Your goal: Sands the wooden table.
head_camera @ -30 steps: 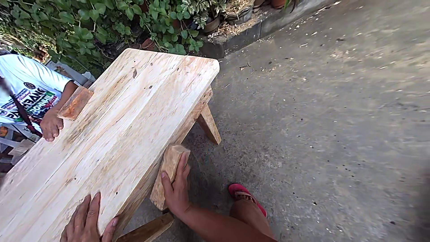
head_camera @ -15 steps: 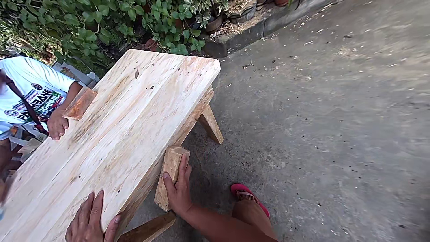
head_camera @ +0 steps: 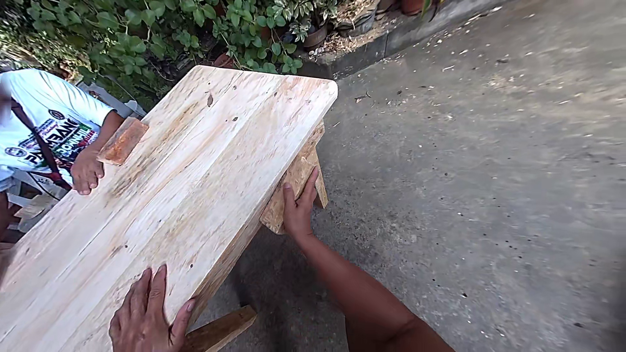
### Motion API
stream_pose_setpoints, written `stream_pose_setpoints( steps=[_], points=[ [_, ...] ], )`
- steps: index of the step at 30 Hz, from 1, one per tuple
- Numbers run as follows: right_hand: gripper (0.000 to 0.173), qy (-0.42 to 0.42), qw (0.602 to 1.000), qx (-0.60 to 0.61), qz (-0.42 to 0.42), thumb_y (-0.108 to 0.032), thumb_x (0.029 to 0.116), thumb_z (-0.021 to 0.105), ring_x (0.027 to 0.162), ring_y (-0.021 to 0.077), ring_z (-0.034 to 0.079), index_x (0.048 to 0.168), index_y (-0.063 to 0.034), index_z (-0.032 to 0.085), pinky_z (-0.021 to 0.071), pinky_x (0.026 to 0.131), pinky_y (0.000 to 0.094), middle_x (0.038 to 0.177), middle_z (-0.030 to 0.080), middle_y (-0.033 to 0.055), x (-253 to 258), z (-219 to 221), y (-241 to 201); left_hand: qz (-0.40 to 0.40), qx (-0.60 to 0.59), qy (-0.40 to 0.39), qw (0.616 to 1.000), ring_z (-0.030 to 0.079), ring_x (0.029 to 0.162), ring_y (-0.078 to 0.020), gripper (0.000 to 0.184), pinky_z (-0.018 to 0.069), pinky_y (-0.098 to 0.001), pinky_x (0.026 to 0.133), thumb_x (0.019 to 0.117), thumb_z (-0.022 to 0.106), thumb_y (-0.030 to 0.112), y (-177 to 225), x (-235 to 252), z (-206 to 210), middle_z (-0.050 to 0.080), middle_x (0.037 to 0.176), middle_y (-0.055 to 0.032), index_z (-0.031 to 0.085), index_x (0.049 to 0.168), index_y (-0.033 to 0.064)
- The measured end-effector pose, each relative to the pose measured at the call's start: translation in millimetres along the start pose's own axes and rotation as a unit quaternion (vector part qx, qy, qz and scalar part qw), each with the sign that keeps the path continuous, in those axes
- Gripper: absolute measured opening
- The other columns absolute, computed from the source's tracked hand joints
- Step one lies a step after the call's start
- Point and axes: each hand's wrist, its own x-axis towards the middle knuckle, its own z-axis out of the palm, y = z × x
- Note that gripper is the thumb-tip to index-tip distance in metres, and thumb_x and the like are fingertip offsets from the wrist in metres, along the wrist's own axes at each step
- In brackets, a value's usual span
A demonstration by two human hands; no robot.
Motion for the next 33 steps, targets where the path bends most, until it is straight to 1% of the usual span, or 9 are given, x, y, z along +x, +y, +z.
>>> stream_pose_setpoints(
  steps=[3,5,9,14,18,23,25,30,33],
  points=[
    [0.089,-0.021,0.999,0.019,0.018,-0.032,0.1030,0.057,0.137,0.0437,0.046,0.167,-0.0182,-0.003,0.0439,0.110,0.0542,0.157,0.028,0.0350,-17.9,4.1,1.0,-0.002,0.005,0.010,1.000,0.043,0.141,-0.0540,0.102,0.0347,-0.0721,0.104,0.0915,0.018,0.084,-0.3,-1.0,2.2,0.044,0.156,-0.0292,0.042,0.157,0.0092],
    [0.094,-0.064,0.998,0.017,0.017,-0.033,0.1006,0.058,0.132,0.0471,0.049,0.166,-0.0097,-0.006,0.0474,0.105,0.0566,0.154,0.029,0.0402,-65.9,9.6,5.0,-0.006,0.003,0.008,1.000,0.043,0.141,-0.0542,0.102,0.0343,-0.0723,0.105,0.0908,0.019,0.084,1.1,-0.5,2.7,0.044,0.156,-0.0283,0.042,0.157,0.0102],
    [0.091,-0.143,0.989,0.006,-0.026,-0.035,0.0985,0.061,0.122,0.0393,0.058,0.163,0.0041,0.010,0.0550,0.096,0.0439,0.145,0.037,0.0413,-144.8,8.2,15.8,-0.003,-0.003,0.014,1.000,0.043,0.140,-0.0553,0.103,0.0343,-0.0725,0.105,0.0912,0.020,0.084,0.9,0.7,2.4,0.044,0.155,-0.0295,0.044,0.156,0.0080],
    [0.085,-0.079,0.997,0.010,-0.005,-0.030,0.1001,0.057,0.128,0.0444,0.053,0.164,0.0012,0.010,0.0497,0.103,0.0515,0.149,0.036,0.0397,-67.0,-2.8,2.0,0.002,0.000,0.011,1.000,0.044,0.140,-0.0553,0.101,0.0346,-0.0720,0.105,0.0925,0.020,0.083,-0.3,-0.3,1.5,0.045,0.155,-0.0303,0.042,0.157,0.0081],
    [0.086,-0.027,0.998,0.022,0.058,-0.034,0.1060,0.054,0.143,0.0453,0.040,0.167,-0.0262,-0.006,0.0403,0.112,0.0584,0.164,0.021,0.0316,26.1,-8.8,-6.3,0.000,0.004,0.005,1.000,0.043,0.141,-0.0547,0.102,0.0337,-0.0721,0.106,0.0920,0.020,0.083,0.1,-0.2,-0.6,0.043,0.156,-0.0303,0.042,0.157,0.0070],
    [0.090,-0.098,0.995,0.003,-0.004,-0.035,0.0986,0.061,0.121,0.0452,0.057,0.164,0.0010,0.011,0.0543,0.097,0.0513,0.146,0.037,0.0419,-94.9,3.6,23.0,-0.004,0.009,-0.017,1.000,0.040,0.143,-0.0547,0.102,0.0326,-0.0715,0.108,0.0924,0.019,0.083,1.0,-1.0,-4.2,0.041,0.157,-0.0298,0.039,0.158,0.0073],
    [0.086,-0.126,0.992,0.003,-0.001,-0.037,0.0987,0.060,0.116,0.0412,0.060,0.163,0.0003,0.018,0.0563,0.093,0.0481,0.143,0.041,0.0395,-111.7,-1.5,21.5,-0.004,0.006,-0.021,1.000,0.039,0.143,-0.0552,0.101,0.0316,-0.0716,0.109,0.0931,0.021,0.082,0.6,-0.7,-5.2,0.040,0.158,-0.0305,0.039,0.158,0.0064],
    [0.083,-0.061,0.997,0.023,0.039,-0.030,0.1015,0.058,0.128,0.0452,0.053,0.165,-0.0032,0.012,0.0489,0.105,0.0530,0.150,0.037,0.0378,-34.5,-9.2,-11.8,0.002,0.003,-0.028,1.000,0.039,0.143,-0.0562,0.100,0.0306,-0.0719,0.110,0.0944,0.022,0.080,1.5,-0.4,-8.1,0.039,0.158,-0.0318,0.038,0.158,0.0042],
    [0.083,-0.013,0.998,-0.012,0.054,-0.033,0.1057,0.056,0.132,0.0480,0.050,0.167,-0.0205,0.002,0.0452,0.106,0.0590,0.158,0.030,0.0338,33.7,-12.5,-22.7,0.003,0.006,-0.015,1.000,0.040,0.142,-0.0558,0.102,0.0319,-0.0717,0.109,0.0932,0.020,0.082,0.5,-2.0,-5.4,0.041,0.157,-0.0315,0.040,0.157,0.0050]
  ],
)
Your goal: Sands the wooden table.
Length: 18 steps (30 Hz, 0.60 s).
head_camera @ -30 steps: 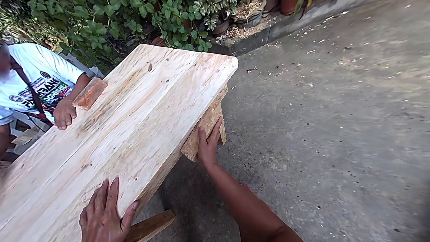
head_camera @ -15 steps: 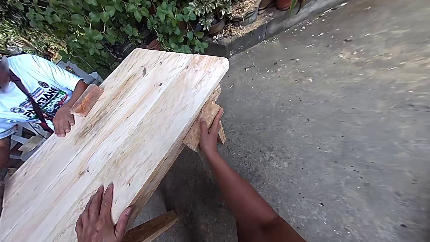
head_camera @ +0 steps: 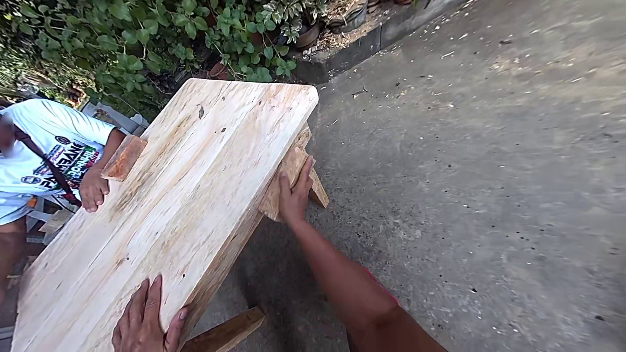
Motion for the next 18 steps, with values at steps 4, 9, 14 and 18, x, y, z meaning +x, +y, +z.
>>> stream_pose_setpoints(
  steps=[4,9,14,18],
  points=[
    [0.085,-0.010,0.998,0.066,-0.004,-0.039,0.1041,0.057,0.141,0.0446,0.042,0.167,-0.0287,0.001,0.0410,0.111,0.0596,0.162,0.025,0.0308,-8.7,3.4,6.7,-0.005,0.001,0.007,1.000,0.041,0.142,-0.0546,0.101,0.0326,-0.0718,0.108,0.0927,0.020,0.082,1.2,1.3,2.8,0.042,0.157,-0.0301,0.040,0.157,0.0067],
    [0.086,-0.044,0.997,0.052,-0.027,-0.029,0.0998,0.062,0.122,0.0410,0.055,0.166,-0.0081,0.010,0.0520,0.098,0.0503,0.147,0.039,0.0356,-67.7,11.2,9.2,-0.001,-0.007,-0.011,1.000,0.039,0.142,-0.0563,0.101,0.0317,-0.0713,0.109,0.0938,0.023,0.080,1.0,2.2,-2.1,0.040,0.156,-0.0329,0.039,0.157,0.0032],
    [0.084,-0.008,0.999,0.021,-0.041,-0.031,0.1024,0.059,0.130,0.0448,0.051,0.167,-0.0140,0.009,0.0480,0.104,0.0551,0.153,0.035,0.0347,10.8,-5.0,-5.8,-0.004,-0.004,-0.036,0.999,0.037,0.144,-0.0557,0.100,0.0303,-0.0695,0.112,0.0954,0.023,0.078,7.8,3.4,-9.5,0.038,0.158,-0.0337,0.039,0.157,0.0008],
    [0.083,0.012,0.998,0.065,0.022,-0.040,0.1059,0.055,0.138,0.0455,0.045,0.167,-0.0326,0.000,0.0403,0.108,0.0644,0.160,0.031,0.0288,68.4,-18.5,11.8,-0.002,0.001,-0.028,1.000,0.038,0.144,-0.0546,0.102,0.0306,-0.0674,0.113,0.0948,0.021,0.080,6.5,1.0,-9.0,0.038,0.157,-0.0336,0.039,0.156,0.0011]
  ],
)
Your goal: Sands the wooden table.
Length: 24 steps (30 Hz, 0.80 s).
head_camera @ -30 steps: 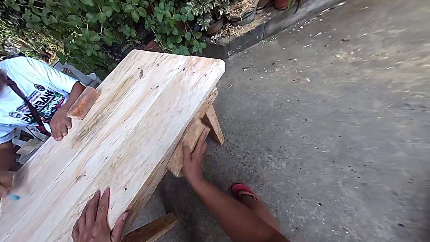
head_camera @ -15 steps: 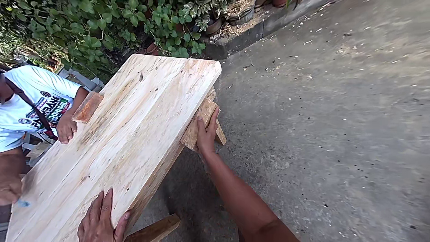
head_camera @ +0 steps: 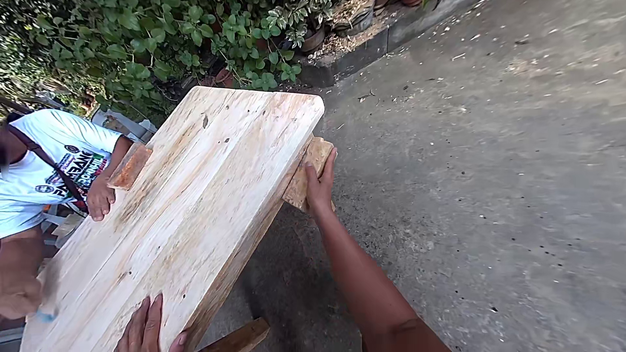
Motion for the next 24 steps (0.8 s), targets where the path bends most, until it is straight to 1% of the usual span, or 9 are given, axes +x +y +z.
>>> stream_pose_setpoints(
  steps=[3,6,11,15,18,20,21,22,24],
  points=[
    [0.084,0.009,0.999,0.046,0.018,-0.036,0.1045,0.056,0.139,0.0437,0.045,0.167,-0.0283,0.000,0.0428,0.109,0.0602,0.160,0.030,0.0303,-35.9,13.9,20.7,0.000,0.004,-0.004,1.000,0.038,0.144,-0.0544,0.101,0.0300,-0.0670,0.114,0.0954,0.021,0.079,-2.2,0.0,1.9,0.038,0.157,-0.0340,0.038,0.156,-0.0003],
    [0.090,-0.023,0.999,0.007,-0.042,-0.033,0.0976,0.062,0.125,0.0431,0.053,0.166,-0.0081,0.009,0.0517,0.099,0.0531,0.150,0.035,0.0377,-123.0,34.7,31.1,-0.001,0.005,0.001,1.000,0.038,0.145,-0.0533,0.103,0.0304,-0.0680,0.113,0.0940,0.019,0.081,-7.5,-0.3,6.3,0.038,0.158,-0.0328,0.038,0.157,0.0021],
    [0.091,-0.087,0.984,-0.048,-0.146,-0.036,0.0958,0.064,0.119,0.0368,0.060,0.161,0.0058,0.018,0.0567,0.091,0.0364,0.144,0.033,0.0454,-222.3,49.3,76.9,0.009,0.011,0.074,0.997,0.048,0.138,-0.0515,0.101,0.0376,-0.0698,0.105,0.0932,0.018,0.082,-9.1,2.1,19.4,0.048,0.152,-0.0300,0.046,0.154,0.0063],
    [0.087,-0.169,0.961,-0.111,-0.191,-0.030,0.0925,0.068,0.114,0.0443,0.061,0.157,0.0118,0.027,0.0582,0.088,0.0415,0.140,0.036,0.0486,-243.9,26.7,100.3,-0.017,0.002,0.065,0.998,0.049,0.138,-0.0506,0.102,0.0382,-0.0697,0.105,0.0918,0.018,0.085,3.2,5.5,14.2,0.049,0.153,-0.0274,0.048,0.154,0.0098],
    [0.091,-0.257,0.952,-0.102,-0.128,-0.025,0.0940,0.067,0.125,0.0430,0.055,0.161,0.0090,0.015,0.0522,0.100,0.0472,0.147,0.035,0.0425,-232.5,-0.5,85.1,-0.033,-0.004,0.052,0.998,0.045,0.142,-0.0492,0.099,0.0356,-0.0701,0.108,0.0915,0.021,0.083,8.1,7.4,12.2,0.046,0.156,-0.0250,0.047,0.154,0.0109],
    [0.091,-0.301,0.953,-0.010,-0.022,-0.017,0.0974,0.059,0.140,0.0300,0.049,0.164,0.0003,-0.001,0.0469,0.111,0.0395,0.161,0.027,0.0333,-222.0,-17.2,71.2,-0.043,0.006,0.056,0.997,0.041,0.145,-0.0478,0.095,0.0321,-0.0716,0.110,0.0921,0.025,0.083,10.7,9.4,12.3,0.045,0.157,-0.0223,0.047,0.155,0.0144],
    [0.087,-0.303,0.951,0.044,0.051,-0.014,0.1008,0.054,0.135,0.0240,0.053,0.165,-0.0069,-0.005,0.0512,0.106,0.0367,0.162,0.028,0.0273,-220.4,-23.8,64.2,-0.046,0.009,0.080,0.996,0.040,0.146,-0.0487,0.090,0.0287,-0.0742,0.111,0.0930,0.030,0.081,14.5,9.4,13.7,0.047,0.156,-0.0216,0.050,0.153,0.0158],
    [0.078,-0.293,0.943,0.091,0.126,-0.014,0.1045,0.048,0.125,0.0232,0.060,0.165,-0.0133,-0.001,0.0565,0.098,0.0390,0.156,0.038,0.0224,-222.1,-29.2,57.2,-0.043,0.007,0.122,0.992,0.038,0.146,-0.0505,0.083,0.0248,-0.0769,0.111,0.0950,0.036,0.076,20.4,6.6,17.1,0.049,0.154,-0.0216,0.054,0.150,0.0159],
    [0.050,-0.269,0.921,0.150,0.239,-0.025,0.1106,0.040,0.101,0.0240,0.069,0.157,-0.0141,0.024,0.0615,0.082,0.0429,0.125,0.060,0.0171,-226.7,-36.8,39.9,-0.023,-0.069,0.225,0.972,0.035,0.148,-0.0501,0.064,0.0197,-0.0760,0.116,0.1025,0.045,0.056,48.1,-8.8,28.7,0.048,0.154,-0.0235,0.057,0.145,0.0098]
  ],
)
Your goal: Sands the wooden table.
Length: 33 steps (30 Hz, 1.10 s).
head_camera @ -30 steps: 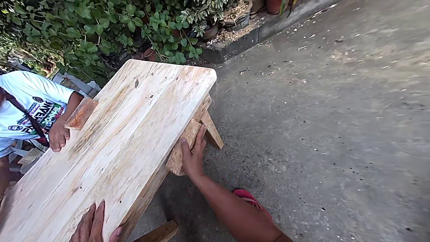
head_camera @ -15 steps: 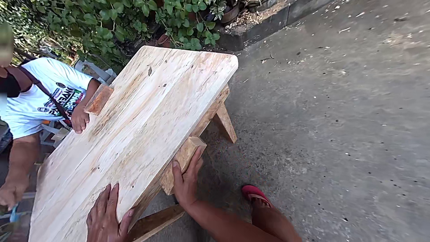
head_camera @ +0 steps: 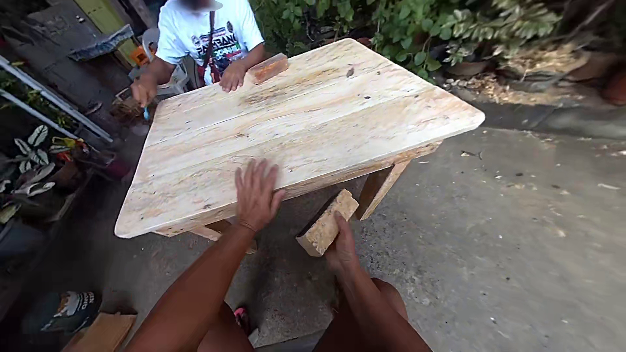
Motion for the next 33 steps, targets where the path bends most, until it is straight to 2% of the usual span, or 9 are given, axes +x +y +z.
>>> stream_pose_setpoints(
  steps=[5,8,11,15,18,21,26,29,33],
  points=[
    [0.042,0.010,0.999,0.000,-0.041,-0.038,0.1124,0.034,0.100,0.0170,0.070,0.144,-0.0122,0.040,0.0623,0.084,0.0396,0.114,0.066,0.0085,-19.4,10.6,-19.7,-0.194,-0.340,0.073,0.917,0.047,0.141,-0.0428,0.077,0.0336,-0.0566,0.119,0.1056,0.035,0.054,95.7,-101.9,-6.1,0.051,0.147,-0.0332,0.049,0.142,-0.0126],
    [0.053,0.018,0.996,-0.018,-0.089,-0.010,0.1070,0.049,0.103,0.0219,0.068,0.153,-0.0161,0.023,0.0608,0.086,0.0432,0.122,0.058,0.0119,-22.7,14.9,-13.6,-0.395,-0.566,-0.133,0.711,0.047,0.143,-0.0367,0.060,0.0383,-0.0455,0.119,0.1085,0.045,0.028,111.3,-149.5,-16.0,0.044,0.153,-0.0316,0.034,0.153,-0.0107],
    [0.044,-0.015,0.999,-0.023,-0.046,-0.004,0.1020,0.053,0.091,0.0258,0.071,0.140,-0.0152,0.035,0.0624,0.074,0.0459,0.110,0.065,0.0123,-37.3,33.2,5.4,-0.396,-0.675,-0.247,0.571,0.041,0.148,-0.0369,0.066,0.0352,-0.0493,0.121,0.1083,0.048,0.030,115.0,-161.3,-16.8,0.037,0.160,-0.0281,0.024,0.160,-0.0037],
    [0.033,-0.132,0.990,-0.055,0.013,-0.005,0.0966,0.055,0.087,0.0231,0.074,0.128,-0.0038,0.044,0.0647,0.077,0.0417,0.102,0.071,0.0136,-64.2,51.9,51.2,-0.445,-0.765,-0.033,0.464,0.042,0.146,-0.0257,0.075,0.0377,-0.0479,0.118,0.1048,0.031,0.053,109.7,-143.6,-33.9,0.042,0.159,-0.0177,0.028,0.159,0.0006],
    [0.055,-0.172,0.981,-0.090,0.028,-0.003,0.0823,0.071,0.084,0.0226,0.075,0.129,-0.0013,0.043,0.0653,0.075,0.0396,0.101,0.072,0.0153,-86.0,69.6,77.6,-0.546,-0.761,0.142,0.320,0.064,0.116,-0.0180,0.052,0.0499,-0.0360,0.104,0.1115,0.037,0.040,95.3,-124.1,-55.8,0.068,0.124,-0.0147,0.053,0.138,-0.0020],
    [0.080,-0.189,0.974,-0.104,0.068,-0.006,0.0730,0.082,0.090,0.0259,0.075,0.138,-0.0035,0.035,0.0649,0.080,0.0430,0.108,0.069,0.0184,-101.1,84.7,98.9,-0.531,-0.766,0.268,0.245,0.068,0.109,-0.0203,0.043,0.0552,-0.0363,0.099,0.1116,0.040,0.031,80.2,-136.3,-57.1,0.069,0.117,-0.0166,0.048,0.138,-0.0025],
    [0.089,-0.241,0.925,-0.282,0.083,-0.008,0.0667,0.086,0.104,0.0207,0.069,0.138,0.0016,0.033,0.0605,0.091,0.0358,0.118,0.063,0.0173,-132.0,98.4,128.2,-0.509,-0.708,0.411,0.264,0.073,0.095,-0.0186,0.042,0.0616,-0.0352,0.086,0.1048,0.044,0.021,32.0,-163.9,-78.1,0.070,0.107,-0.0142,0.036,0.140,0.0003],
    [0.096,-0.290,0.791,-0.537,-0.032,-0.016,0.0768,0.084,0.132,0.0313,0.052,0.152,0.0091,0.029,0.0495,0.104,0.0430,0.148,0.045,0.0283,-141.8,100.0,114.4,-0.560,-0.624,0.446,0.313,0.071,0.098,-0.0225,0.053,0.0619,-0.0405,0.084,0.1058,0.045,0.023,-16.6,-192.2,-84.6,0.065,0.117,-0.0192,0.028,0.151,0.0014],
    [0.075,-0.347,0.526,-0.632,-0.452,-0.031,0.0833,0.077,0.136,0.0575,0.044,0.135,0.0170,0.051,0.0407,0.110,0.0636,0.144,0.044,0.0435,-73.8,144.8,77.0,-0.649,-0.557,0.356,0.377,0.070,0.099,-0.0209,0.056,0.0601,-0.0376,0.084,0.1095,0.049,0.026,-75.0,-228.2,-98.3,0.063,0.125,-0.0197,0.029,0.158,0.0068]
  ],
)
